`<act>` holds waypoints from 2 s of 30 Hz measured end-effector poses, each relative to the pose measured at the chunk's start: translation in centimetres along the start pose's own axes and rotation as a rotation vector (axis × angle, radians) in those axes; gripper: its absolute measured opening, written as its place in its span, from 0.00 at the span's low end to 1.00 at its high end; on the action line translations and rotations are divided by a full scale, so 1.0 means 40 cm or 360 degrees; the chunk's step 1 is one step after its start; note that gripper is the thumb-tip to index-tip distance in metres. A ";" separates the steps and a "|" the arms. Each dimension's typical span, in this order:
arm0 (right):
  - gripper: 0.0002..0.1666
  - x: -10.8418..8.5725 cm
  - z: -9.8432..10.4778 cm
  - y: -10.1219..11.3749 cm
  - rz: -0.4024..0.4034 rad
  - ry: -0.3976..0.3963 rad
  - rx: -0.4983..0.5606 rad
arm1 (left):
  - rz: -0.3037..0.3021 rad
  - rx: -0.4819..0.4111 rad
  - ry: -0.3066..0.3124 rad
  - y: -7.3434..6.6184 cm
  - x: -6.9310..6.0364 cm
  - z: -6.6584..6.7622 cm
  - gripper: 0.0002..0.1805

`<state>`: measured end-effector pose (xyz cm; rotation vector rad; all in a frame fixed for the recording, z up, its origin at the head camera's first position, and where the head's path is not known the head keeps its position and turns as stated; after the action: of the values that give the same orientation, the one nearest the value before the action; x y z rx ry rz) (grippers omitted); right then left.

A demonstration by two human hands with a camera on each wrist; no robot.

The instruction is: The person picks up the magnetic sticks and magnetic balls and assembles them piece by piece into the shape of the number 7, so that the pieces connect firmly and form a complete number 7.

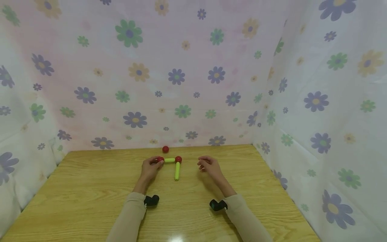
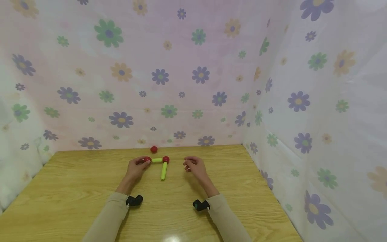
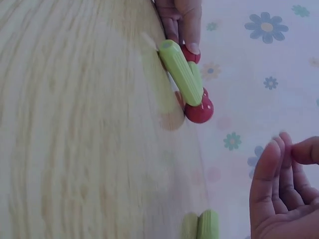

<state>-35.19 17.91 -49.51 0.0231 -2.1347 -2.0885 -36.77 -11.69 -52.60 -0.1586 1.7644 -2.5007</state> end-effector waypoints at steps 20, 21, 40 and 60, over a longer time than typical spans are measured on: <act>0.15 0.027 0.088 0.002 0.0076 -0.0379 -0.0463 | -0.0004 0.0026 -0.0032 0.013 0.017 0.011 0.21; 0.16 0.026 0.091 0.000 0.0054 -0.0360 -0.0504 | -0.0012 0.0025 -0.0034 0.013 0.018 0.010 0.21; 0.18 0.012 0.111 -0.036 -0.0201 -0.0188 -0.0758 | -0.0065 0.0000 -0.0044 0.018 0.009 -0.004 0.20; 0.12 0.020 0.120 -0.040 -0.0254 -0.0217 -0.0819 | -0.0036 -0.0061 -0.0043 0.011 0.010 -0.018 0.22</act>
<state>-36.74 22.56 -51.09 -0.0101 -1.6388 -2.7422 -37.28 -11.23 -53.24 -0.2152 1.8114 -2.4688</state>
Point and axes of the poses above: each hand's wrist, its own x-axis towards the middle knuckle, its own z-axis out of the back of the hand, y = z × x, the point moved 4 cm from there along x, towards the middle knuckle, and after that the axes turned 7 degrees about x, right-handed, at the moved point
